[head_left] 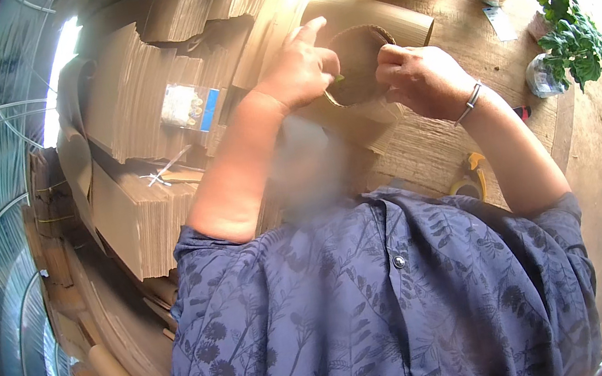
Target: The person rolls corrugated cardboard sheets into cylindrical shapes and secures them with clear tape to form planters. They place small potted plants inside the finished cardboard cylinders and set them on the table.
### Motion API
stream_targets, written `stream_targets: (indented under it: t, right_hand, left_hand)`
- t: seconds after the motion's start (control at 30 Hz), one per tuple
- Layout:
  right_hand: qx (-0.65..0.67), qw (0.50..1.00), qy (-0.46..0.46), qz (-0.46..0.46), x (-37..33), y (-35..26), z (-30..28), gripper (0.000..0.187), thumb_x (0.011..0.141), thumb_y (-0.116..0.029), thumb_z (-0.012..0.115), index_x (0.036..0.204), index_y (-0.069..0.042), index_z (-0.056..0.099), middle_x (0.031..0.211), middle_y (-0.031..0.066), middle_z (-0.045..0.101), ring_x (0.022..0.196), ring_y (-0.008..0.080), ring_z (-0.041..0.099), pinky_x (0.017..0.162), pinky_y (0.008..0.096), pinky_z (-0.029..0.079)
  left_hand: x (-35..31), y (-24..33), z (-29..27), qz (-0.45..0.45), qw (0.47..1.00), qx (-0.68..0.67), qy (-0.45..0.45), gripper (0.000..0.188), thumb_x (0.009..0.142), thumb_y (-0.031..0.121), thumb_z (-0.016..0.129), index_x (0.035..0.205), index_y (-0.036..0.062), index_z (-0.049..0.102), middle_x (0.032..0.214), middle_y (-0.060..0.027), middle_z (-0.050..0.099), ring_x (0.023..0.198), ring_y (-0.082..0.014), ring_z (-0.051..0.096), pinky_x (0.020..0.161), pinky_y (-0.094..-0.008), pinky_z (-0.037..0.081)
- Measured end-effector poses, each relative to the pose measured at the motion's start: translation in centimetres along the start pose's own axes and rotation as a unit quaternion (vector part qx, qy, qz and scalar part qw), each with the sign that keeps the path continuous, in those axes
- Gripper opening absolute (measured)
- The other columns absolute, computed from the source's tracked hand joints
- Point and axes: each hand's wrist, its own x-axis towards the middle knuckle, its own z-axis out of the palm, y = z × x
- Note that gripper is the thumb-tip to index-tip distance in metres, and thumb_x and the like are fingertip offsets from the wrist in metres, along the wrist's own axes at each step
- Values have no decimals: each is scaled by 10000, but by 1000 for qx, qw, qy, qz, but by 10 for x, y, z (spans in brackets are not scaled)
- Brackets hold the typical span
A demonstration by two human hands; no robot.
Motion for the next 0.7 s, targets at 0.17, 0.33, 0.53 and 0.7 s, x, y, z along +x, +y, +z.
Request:
stream_targets:
  t: [0.17,0.33,0.53,0.7]
  right_hand:
    - [22,999,32,-6,0,-1,4,127,810,-152,689,825,-84,583,940,114,575,796,366,632,683,469,521]
    - [35,999,34,-3,1,-1,3,129,814,-151,687,826,-80,580,949,118,570,793,372,630,686,470,523]
    - [17,999,26,9,1,-3,1,110,811,-141,670,821,-83,578,946,121,568,801,369,631,686,471,523]
    - [18,1000,23,6,4,-5,4,117,804,-138,675,811,-83,572,933,119,562,809,366,631,690,466,522]
  left_hand:
    - [2,-17,5,-11,999,-48,16,118,821,96,671,909,94,749,1576,-197,359,1335,-315,516,1040,-335,468]
    - [2,-23,13,-11,989,-141,48,135,852,89,648,941,91,751,1538,-205,412,1341,-345,510,1097,-371,427]
    - [-3,-27,11,4,977,-189,104,126,931,113,650,979,45,745,1480,-187,474,1326,-341,519,1086,-393,436]
    - [-21,-16,-3,42,991,-71,105,220,957,256,665,1011,62,755,1486,-185,481,1311,-372,514,1064,-420,453]
